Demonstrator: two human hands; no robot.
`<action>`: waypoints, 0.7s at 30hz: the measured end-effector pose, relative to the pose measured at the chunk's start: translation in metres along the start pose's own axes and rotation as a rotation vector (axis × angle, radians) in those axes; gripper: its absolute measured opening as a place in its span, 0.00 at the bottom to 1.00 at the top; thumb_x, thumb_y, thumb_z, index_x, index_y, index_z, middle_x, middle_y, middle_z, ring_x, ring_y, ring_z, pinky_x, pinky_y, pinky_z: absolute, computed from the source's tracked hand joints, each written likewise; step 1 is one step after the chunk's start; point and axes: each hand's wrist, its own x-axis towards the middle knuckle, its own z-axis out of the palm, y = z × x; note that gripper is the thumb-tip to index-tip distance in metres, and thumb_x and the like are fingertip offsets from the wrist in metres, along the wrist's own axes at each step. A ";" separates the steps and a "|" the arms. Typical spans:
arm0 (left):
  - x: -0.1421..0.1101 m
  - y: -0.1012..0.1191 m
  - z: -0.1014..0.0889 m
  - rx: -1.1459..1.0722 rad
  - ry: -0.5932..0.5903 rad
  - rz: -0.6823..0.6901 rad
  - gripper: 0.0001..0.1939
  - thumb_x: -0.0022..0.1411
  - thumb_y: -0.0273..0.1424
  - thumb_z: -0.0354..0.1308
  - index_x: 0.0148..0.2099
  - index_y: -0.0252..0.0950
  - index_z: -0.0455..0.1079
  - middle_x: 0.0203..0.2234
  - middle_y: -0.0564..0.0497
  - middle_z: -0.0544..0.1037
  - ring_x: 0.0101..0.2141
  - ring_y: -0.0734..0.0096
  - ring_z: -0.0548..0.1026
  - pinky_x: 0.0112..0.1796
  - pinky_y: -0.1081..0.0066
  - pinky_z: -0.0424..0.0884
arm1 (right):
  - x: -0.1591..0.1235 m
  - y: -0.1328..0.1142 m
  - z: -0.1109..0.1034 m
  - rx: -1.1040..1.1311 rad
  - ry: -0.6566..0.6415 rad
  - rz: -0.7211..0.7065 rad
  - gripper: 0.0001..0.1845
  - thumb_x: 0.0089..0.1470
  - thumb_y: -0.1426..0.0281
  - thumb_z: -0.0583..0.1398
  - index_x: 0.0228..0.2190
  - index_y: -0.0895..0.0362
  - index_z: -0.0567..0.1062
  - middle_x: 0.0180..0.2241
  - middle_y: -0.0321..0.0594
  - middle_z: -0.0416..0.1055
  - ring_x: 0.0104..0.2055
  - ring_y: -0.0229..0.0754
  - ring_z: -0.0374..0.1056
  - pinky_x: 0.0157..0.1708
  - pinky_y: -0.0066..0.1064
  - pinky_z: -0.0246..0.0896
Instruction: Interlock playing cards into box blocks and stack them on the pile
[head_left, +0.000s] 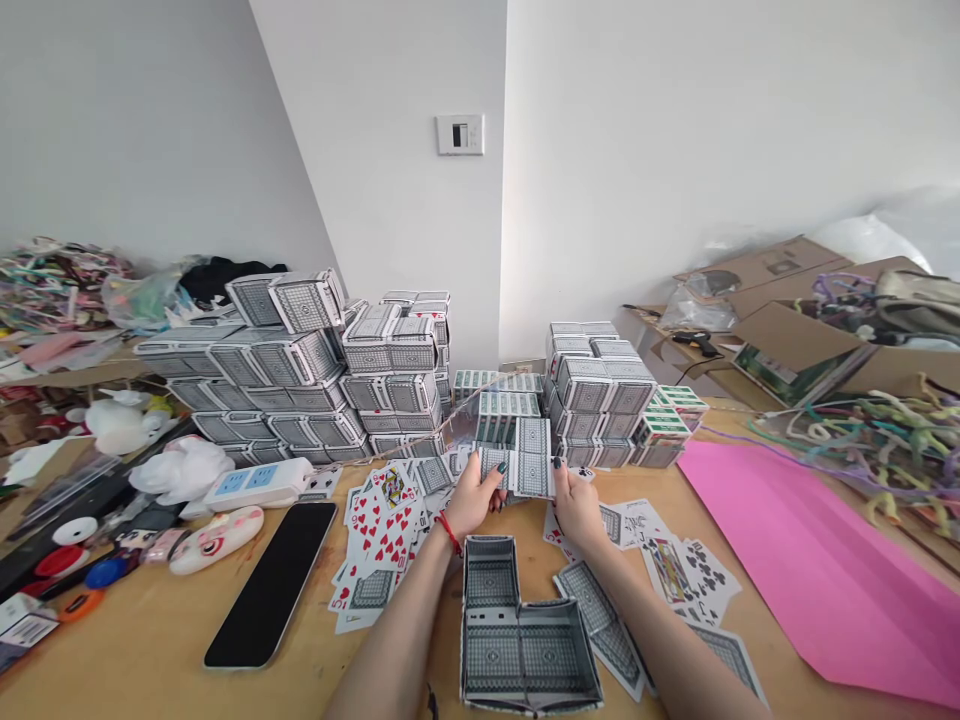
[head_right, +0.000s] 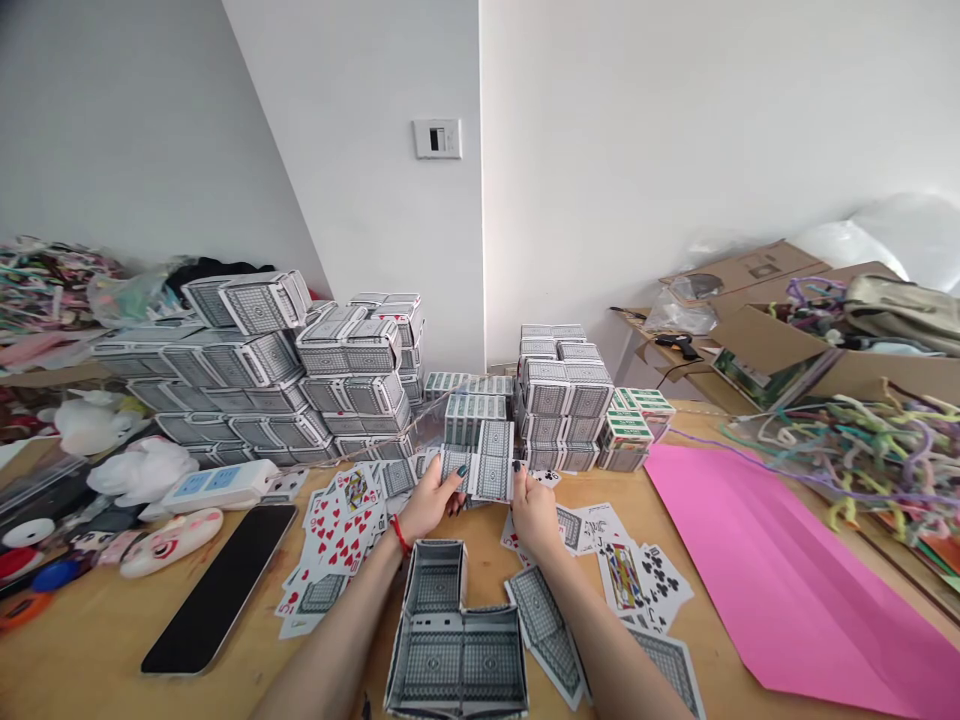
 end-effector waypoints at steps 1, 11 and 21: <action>0.000 0.000 0.000 -0.002 -0.004 -0.002 0.14 0.56 0.40 0.49 0.41 0.37 0.54 0.16 0.59 0.65 0.14 0.78 0.62 0.17 0.77 0.57 | 0.000 0.001 0.000 0.006 -0.005 0.000 0.30 0.53 0.48 0.37 0.13 0.53 0.57 0.11 0.39 0.61 0.17 0.42 0.59 0.20 0.30 0.50; 0.000 0.000 0.000 -0.001 -0.016 0.004 0.15 0.56 0.40 0.49 0.42 0.37 0.54 0.16 0.60 0.64 0.15 0.79 0.62 0.17 0.77 0.58 | 0.002 0.005 0.004 0.067 -0.071 0.022 0.29 0.52 0.47 0.37 0.13 0.53 0.54 0.11 0.36 0.57 0.16 0.39 0.56 0.19 0.29 0.48; -0.001 0.001 -0.001 -0.001 -0.025 0.013 0.16 0.56 0.40 0.49 0.43 0.37 0.54 0.15 0.60 0.64 0.15 0.78 0.62 0.18 0.76 0.57 | 0.002 0.009 0.006 0.213 -0.142 0.066 0.29 0.50 0.45 0.39 0.14 0.54 0.54 0.10 0.33 0.54 0.14 0.36 0.51 0.16 0.27 0.46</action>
